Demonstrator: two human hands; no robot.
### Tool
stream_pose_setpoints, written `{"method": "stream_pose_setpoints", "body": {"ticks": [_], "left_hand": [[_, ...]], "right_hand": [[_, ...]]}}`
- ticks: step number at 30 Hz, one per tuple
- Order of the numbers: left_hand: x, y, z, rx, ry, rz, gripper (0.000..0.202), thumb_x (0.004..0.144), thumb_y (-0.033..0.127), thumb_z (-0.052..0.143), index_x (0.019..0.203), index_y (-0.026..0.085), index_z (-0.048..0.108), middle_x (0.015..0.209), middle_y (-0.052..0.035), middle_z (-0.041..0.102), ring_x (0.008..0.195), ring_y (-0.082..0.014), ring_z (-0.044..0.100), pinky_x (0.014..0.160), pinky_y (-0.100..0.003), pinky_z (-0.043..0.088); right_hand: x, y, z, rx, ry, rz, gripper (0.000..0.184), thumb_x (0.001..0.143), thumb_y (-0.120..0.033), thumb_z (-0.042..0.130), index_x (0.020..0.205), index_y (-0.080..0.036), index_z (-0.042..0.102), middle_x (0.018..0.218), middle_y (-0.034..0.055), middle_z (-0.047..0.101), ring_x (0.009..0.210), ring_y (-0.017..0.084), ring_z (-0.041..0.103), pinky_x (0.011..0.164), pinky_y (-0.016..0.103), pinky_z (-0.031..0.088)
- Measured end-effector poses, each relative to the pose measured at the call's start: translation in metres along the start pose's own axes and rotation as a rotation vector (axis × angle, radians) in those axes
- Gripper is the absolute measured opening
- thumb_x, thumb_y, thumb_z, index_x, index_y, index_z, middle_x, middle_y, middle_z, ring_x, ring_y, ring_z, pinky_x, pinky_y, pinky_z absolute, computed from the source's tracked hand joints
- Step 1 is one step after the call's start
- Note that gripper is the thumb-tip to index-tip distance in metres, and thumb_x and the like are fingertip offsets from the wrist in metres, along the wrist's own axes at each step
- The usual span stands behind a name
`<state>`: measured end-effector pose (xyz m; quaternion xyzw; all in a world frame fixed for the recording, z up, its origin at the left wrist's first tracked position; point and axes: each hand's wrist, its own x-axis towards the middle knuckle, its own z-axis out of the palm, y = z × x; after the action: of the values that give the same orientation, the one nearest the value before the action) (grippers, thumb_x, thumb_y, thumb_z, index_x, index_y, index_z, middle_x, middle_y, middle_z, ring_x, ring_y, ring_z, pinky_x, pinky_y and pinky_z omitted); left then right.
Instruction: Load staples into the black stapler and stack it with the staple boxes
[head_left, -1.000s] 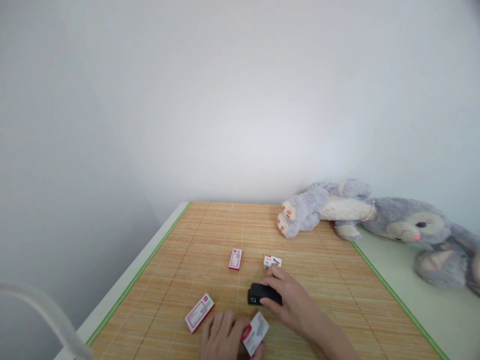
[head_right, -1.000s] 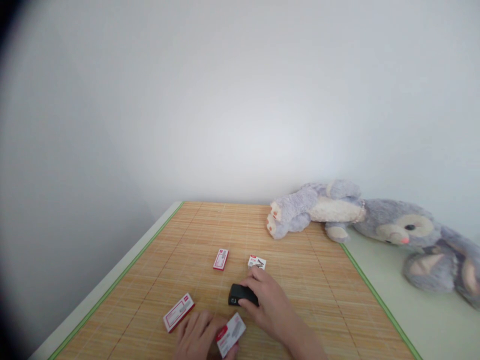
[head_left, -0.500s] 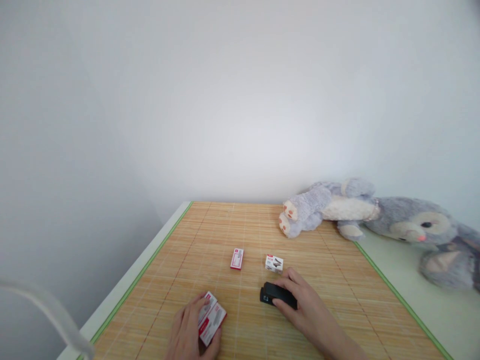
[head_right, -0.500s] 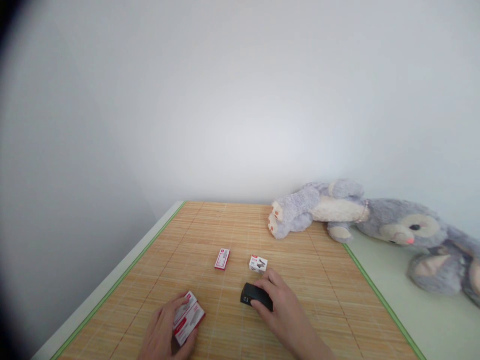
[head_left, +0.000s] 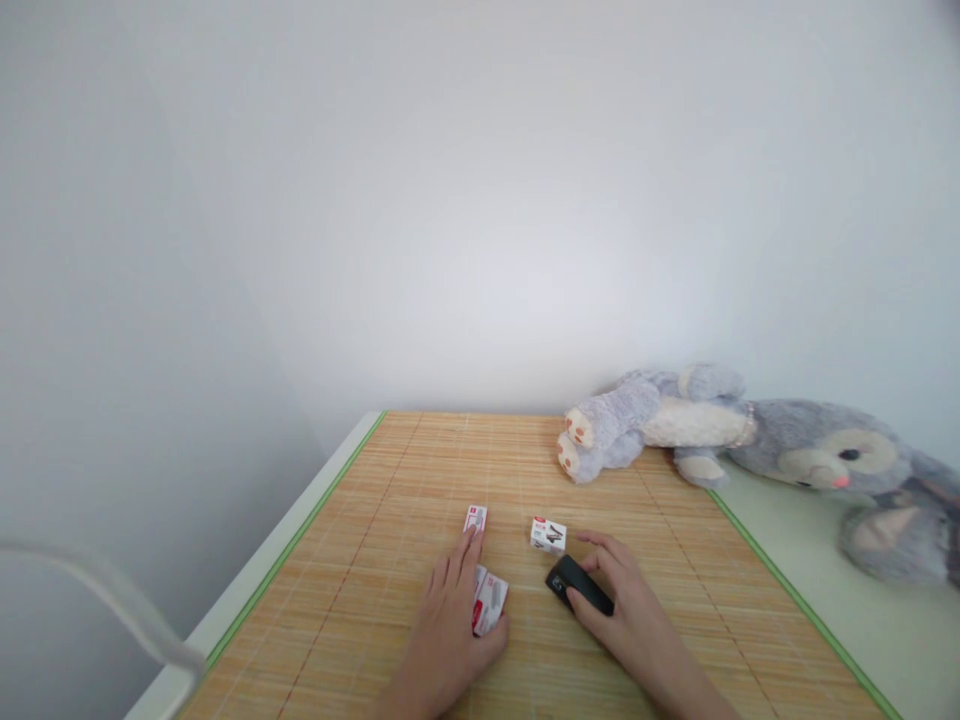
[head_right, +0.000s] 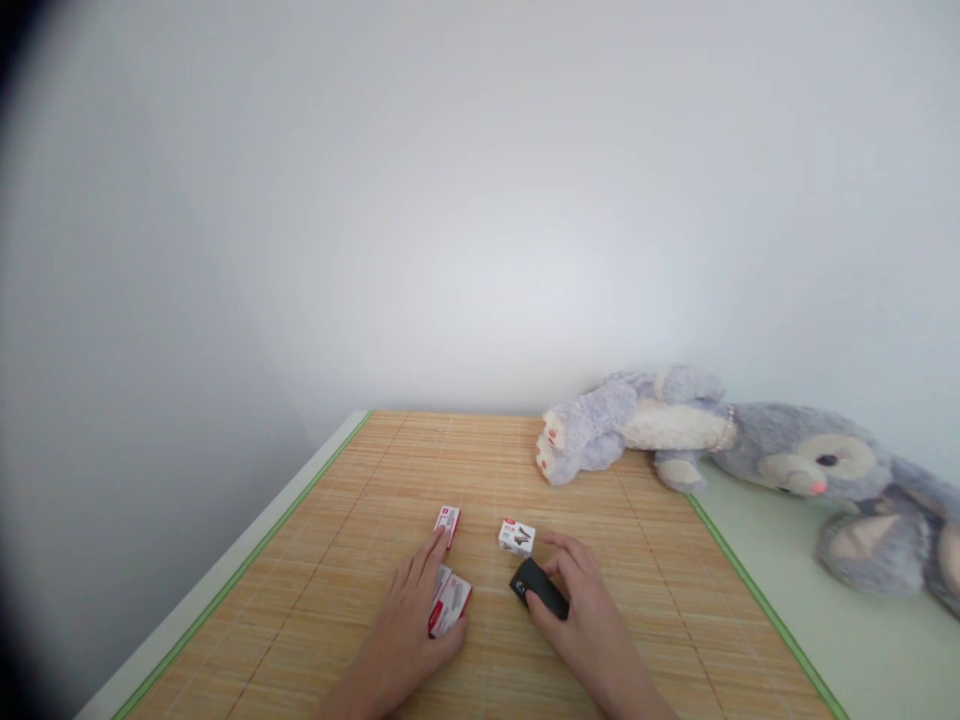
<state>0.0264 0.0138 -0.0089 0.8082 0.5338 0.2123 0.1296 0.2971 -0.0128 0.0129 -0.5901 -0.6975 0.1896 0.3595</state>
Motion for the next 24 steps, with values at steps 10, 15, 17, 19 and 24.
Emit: {"method": "stream_pose_setpoints", "body": {"ticks": [10,15,17,19,24], "left_hand": [[0.002,0.004,0.017,0.017,0.072,-0.019,0.082,0.082,0.029,0.058,0.159,0.021,0.032,0.164,-0.0088,0.038,0.142,-0.0302,0.044,0.117,-0.045,0.034],[-0.003,0.005,0.013,-0.032,0.060,0.027,0.083,0.080,0.026,0.059,0.158,0.024,0.033,0.160,-0.0053,0.044,0.138,-0.0282,0.046,0.117,-0.042,0.035],[-0.004,0.006,0.012,-0.037,0.058,0.027,0.083,0.079,0.025,0.059,0.158,0.024,0.033,0.159,-0.0056,0.046,0.137,-0.0278,0.047,0.116,-0.041,0.035],[-0.004,0.007,0.011,-0.041,0.056,0.025,0.084,0.079,0.025,0.059,0.158,0.024,0.033,0.158,-0.0059,0.047,0.136,-0.0278,0.048,0.115,-0.041,0.037],[-0.004,0.009,0.009,-0.020,0.038,0.035,0.088,0.080,0.025,0.061,0.161,0.031,0.028,0.162,-0.0028,0.042,0.135,-0.0286,0.047,0.113,-0.043,0.039]], "right_hand": [[0.015,0.022,0.002,-0.061,0.130,0.317,0.016,0.088,-0.041,0.058,0.093,-0.025,0.057,0.085,0.0035,0.068,0.076,0.024,0.066,0.067,0.037,0.050],[0.037,0.019,0.015,-0.010,0.107,0.220,0.026,0.091,-0.033,0.054,0.114,-0.023,0.061,0.111,0.0090,0.071,0.101,0.027,0.067,0.089,0.041,0.051],[0.050,0.014,0.021,0.002,0.079,0.173,0.029,0.090,-0.030,0.055,0.118,-0.023,0.062,0.116,0.0098,0.071,0.107,0.027,0.066,0.095,0.042,0.049],[0.061,0.007,0.027,0.016,0.043,0.125,0.033,0.090,-0.027,0.056,0.122,-0.022,0.063,0.119,0.0098,0.071,0.111,0.026,0.065,0.099,0.041,0.048],[0.073,-0.016,0.044,0.067,-0.030,0.045,0.033,0.087,-0.023,0.060,0.118,-0.023,0.068,0.118,0.0072,0.072,0.110,0.024,0.066,0.099,0.037,0.048]]}}
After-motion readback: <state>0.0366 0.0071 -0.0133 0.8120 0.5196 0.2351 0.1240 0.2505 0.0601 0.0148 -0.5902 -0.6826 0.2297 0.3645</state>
